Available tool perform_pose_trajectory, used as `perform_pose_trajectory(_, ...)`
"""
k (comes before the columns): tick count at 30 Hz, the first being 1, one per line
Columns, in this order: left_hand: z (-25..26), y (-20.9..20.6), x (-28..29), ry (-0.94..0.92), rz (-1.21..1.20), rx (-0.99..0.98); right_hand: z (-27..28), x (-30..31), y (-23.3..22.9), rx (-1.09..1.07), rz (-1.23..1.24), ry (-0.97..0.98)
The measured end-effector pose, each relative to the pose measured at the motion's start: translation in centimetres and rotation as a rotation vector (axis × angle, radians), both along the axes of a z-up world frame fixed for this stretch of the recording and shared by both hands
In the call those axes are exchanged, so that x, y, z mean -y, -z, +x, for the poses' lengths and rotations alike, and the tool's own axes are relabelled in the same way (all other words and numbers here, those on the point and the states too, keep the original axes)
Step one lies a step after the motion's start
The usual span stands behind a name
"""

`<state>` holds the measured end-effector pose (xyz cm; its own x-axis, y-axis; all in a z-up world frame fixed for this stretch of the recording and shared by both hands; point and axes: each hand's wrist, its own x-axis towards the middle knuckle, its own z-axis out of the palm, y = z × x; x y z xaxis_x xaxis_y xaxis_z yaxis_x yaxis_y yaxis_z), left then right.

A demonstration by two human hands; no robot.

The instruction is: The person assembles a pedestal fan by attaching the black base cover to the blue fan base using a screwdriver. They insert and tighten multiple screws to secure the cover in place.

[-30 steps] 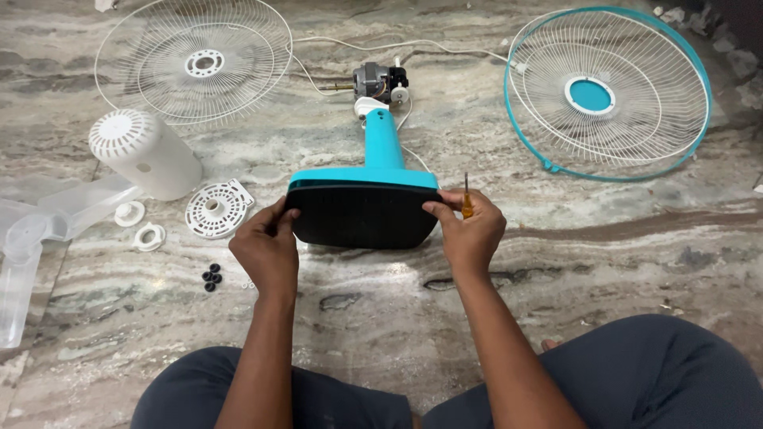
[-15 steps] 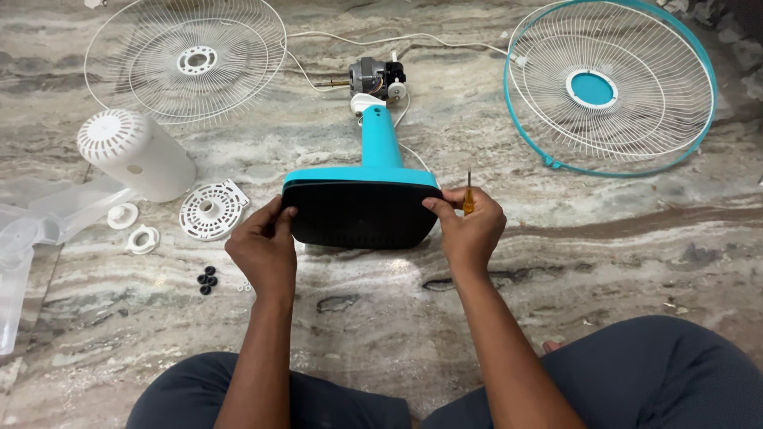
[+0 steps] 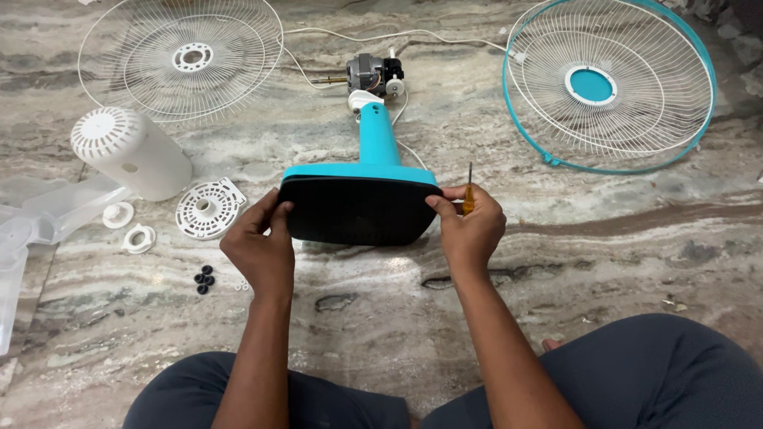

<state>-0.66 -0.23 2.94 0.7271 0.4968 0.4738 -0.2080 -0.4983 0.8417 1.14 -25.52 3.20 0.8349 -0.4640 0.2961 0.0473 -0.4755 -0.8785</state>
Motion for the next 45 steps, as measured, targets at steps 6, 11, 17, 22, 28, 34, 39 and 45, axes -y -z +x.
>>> perform_pose_trajectory(6, 0.1, 0.0, 0.0, -0.005, -0.009, -0.009, -0.1, -0.2, -0.2, -0.001, -0.009, 0.005)
perform_pose_trajectory(11, 0.2, 0.1, -0.1, 0.009, -0.077, 0.013, -0.1, -0.4, -0.2, 0.014, 0.036, -0.003)
perform_pose_trajectory(17, 0.2, 0.1, -0.2, 0.014, -0.088, 0.03, -0.1, -0.3, 0.2, -0.05, 0.026, 0.017)
perform_pose_trajectory(22, 0.2, 0.1, -0.2, 0.012, -0.095, 0.007, 0.1, -0.2, 0.7, -0.089, 0.072, 0.009)
perform_pose_trajectory(28, 0.3, 0.4, -0.3, -0.025, -0.111, -0.013, 0.1, -0.6, 0.3, -0.08, 0.055, -0.056)
perform_pose_trajectory(34, 0.2, 0.4, -0.5, -0.025, -0.123, -0.017, -0.7, -0.9, -0.9, 0.142, -0.01, -0.206)
perform_pose_trajectory(39, -0.2, -0.1, -0.6, -0.027, -0.007, 0.066, -0.7, -0.5, 0.0, 0.204, 0.007, -0.267)
perform_pose_trajectory(45, -2.1, -1.8, -0.1, -0.094, -0.187, -0.009, -0.9, -0.4, 0.6, 0.003, 0.353, -0.381)
